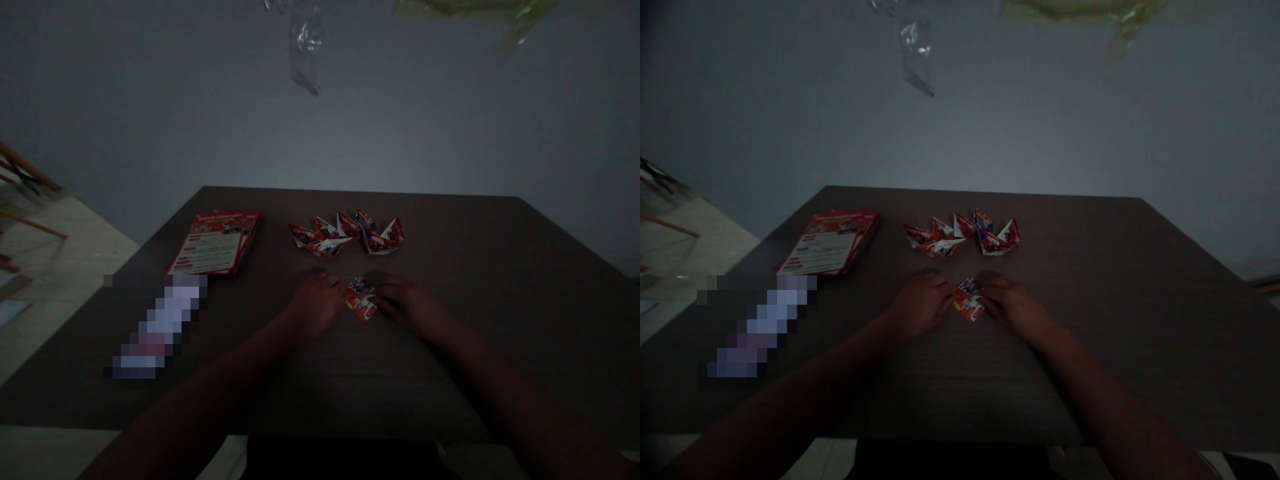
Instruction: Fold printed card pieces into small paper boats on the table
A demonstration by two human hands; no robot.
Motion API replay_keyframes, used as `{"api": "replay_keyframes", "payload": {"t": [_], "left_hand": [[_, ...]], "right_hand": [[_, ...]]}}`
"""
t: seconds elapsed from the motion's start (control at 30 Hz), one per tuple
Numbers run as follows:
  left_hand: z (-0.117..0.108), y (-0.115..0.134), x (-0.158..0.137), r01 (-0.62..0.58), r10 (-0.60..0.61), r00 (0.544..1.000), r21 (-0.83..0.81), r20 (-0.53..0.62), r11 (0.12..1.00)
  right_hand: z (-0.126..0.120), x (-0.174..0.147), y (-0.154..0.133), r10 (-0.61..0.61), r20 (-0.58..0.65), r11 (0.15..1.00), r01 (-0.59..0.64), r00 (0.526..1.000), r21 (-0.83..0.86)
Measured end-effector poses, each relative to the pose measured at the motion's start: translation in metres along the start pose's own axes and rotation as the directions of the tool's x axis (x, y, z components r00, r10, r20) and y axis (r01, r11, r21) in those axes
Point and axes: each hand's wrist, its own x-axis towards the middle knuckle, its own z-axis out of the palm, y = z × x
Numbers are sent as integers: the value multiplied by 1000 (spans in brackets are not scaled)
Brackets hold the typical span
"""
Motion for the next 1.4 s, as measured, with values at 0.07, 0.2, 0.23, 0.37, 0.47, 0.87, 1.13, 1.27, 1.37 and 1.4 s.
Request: {"api": "replay_keyframes", "payload": {"t": [0.07, 0.2, 0.23, 0.37, 0.47, 0.87, 1.13, 1.27, 1.37, 1.4], "left_hand": [[0, -1, 1, 29, -29, 1000, -36, 1, 999], [0, 0, 2, 75, -76, 997, -77, -11, 994], [0, 1, 2, 83, -84, 996, -83, -16, 993], [3, 4, 3, 126, -130, 991, -122, -27, 985], [7, 6, 4, 150, -159, 986, -132, -54, 980], [15, 17, 5, 196, -191, 977, 54, -91, 979], [13, 26, 3, 159, -154, 986, 82, -55, 984], [15, 28, 2, 134, -128, 989, 89, -69, 987], [17, 28, 2, 138, -132, 988, 94, -75, 986], [18, 28, 3, 142, -136, 988, 95, -73, 985]], "right_hand": [[0, 1, -1, 29, 3, 1000, -29, 1000, -7], [2, 4, -1, 73, 10, 997, -73, 997, -16], [3, 4, -1, 87, 11, 996, -87, 996, -18], [7, 8, -1, 155, 6, 987, -155, 988, -36], [9, 11, -2, 200, 16, 978, -198, 980, -59], [11, 17, -8, 299, 36, 937, -286, 954, -201], [10, 14, -11, 327, 83, 919, -297, 941, -260], [9, 15, -13, 344, 112, 905, -298, 932, -304], [9, 16, -15, 352, 117, 899, -301, 929, -317], [9, 16, -16, 358, 122, 897, -304, 926, -320]]}}
